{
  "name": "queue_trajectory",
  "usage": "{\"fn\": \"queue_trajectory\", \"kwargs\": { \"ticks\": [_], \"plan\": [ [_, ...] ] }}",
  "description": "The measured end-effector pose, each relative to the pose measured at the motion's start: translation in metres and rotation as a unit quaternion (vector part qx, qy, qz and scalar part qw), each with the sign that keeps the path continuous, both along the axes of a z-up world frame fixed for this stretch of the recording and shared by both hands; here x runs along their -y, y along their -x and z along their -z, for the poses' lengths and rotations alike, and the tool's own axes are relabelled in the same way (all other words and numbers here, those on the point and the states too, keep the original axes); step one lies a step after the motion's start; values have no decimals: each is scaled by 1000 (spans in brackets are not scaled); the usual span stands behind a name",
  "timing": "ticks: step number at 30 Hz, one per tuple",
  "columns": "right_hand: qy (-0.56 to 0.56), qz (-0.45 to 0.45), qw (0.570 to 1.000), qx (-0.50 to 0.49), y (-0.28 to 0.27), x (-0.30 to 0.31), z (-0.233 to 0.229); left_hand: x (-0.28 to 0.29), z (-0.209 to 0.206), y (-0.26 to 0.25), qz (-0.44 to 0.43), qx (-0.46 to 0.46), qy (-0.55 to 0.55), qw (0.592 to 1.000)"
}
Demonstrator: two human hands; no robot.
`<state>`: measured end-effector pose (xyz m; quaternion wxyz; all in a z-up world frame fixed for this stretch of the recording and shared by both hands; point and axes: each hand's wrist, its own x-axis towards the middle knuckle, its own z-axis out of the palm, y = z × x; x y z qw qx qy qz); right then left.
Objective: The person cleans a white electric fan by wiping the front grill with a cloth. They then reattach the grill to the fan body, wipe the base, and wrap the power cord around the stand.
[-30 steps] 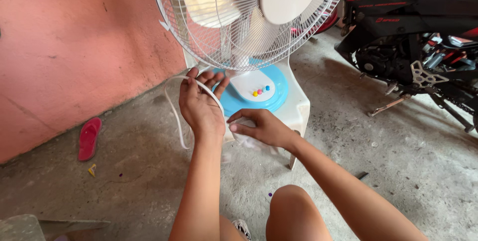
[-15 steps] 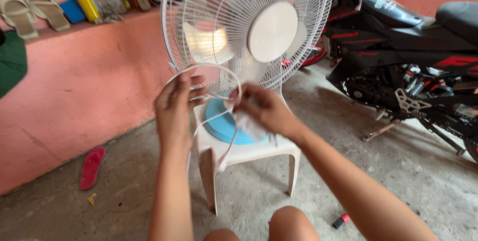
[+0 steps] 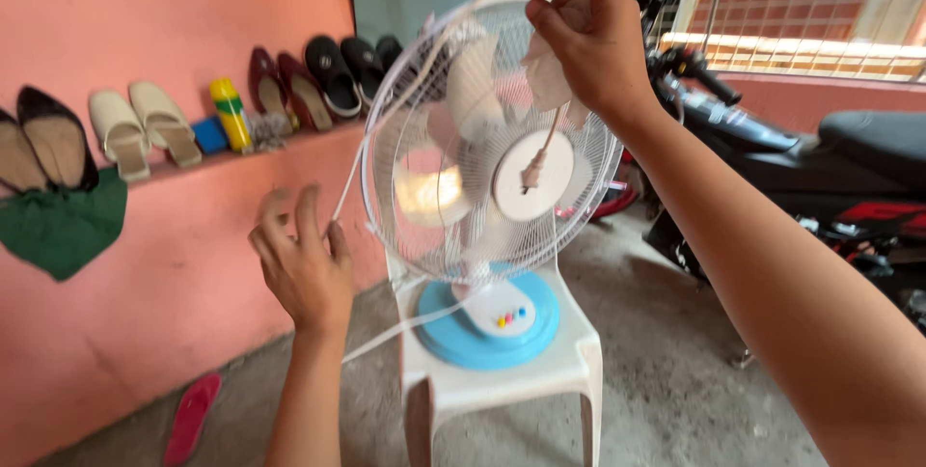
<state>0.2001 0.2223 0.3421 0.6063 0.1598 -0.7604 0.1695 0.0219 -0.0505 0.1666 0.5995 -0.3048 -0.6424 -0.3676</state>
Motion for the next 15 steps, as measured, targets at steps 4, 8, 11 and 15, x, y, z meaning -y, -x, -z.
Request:
{"fn": "queue_trajectory", "kwargs": {
  "ticks": [4, 8, 11, 15],
  "plan": [
    [-15, 125, 992, -32, -5, -26, -23, -19, -30, 27, 135, 92, -45, 985],
    [-20, 266, 960, -81, -3, -56, -35, -40, -72, 35, 240, 85, -75, 964],
    [69, 318, 944, -45, 8, -79, -42, -65, -102, 38, 262, 24, -72, 962],
    [29, 400, 906, -136, 12, -119, -38, -103, -141, 60, 316, 81, -61, 943]
  ]
}}
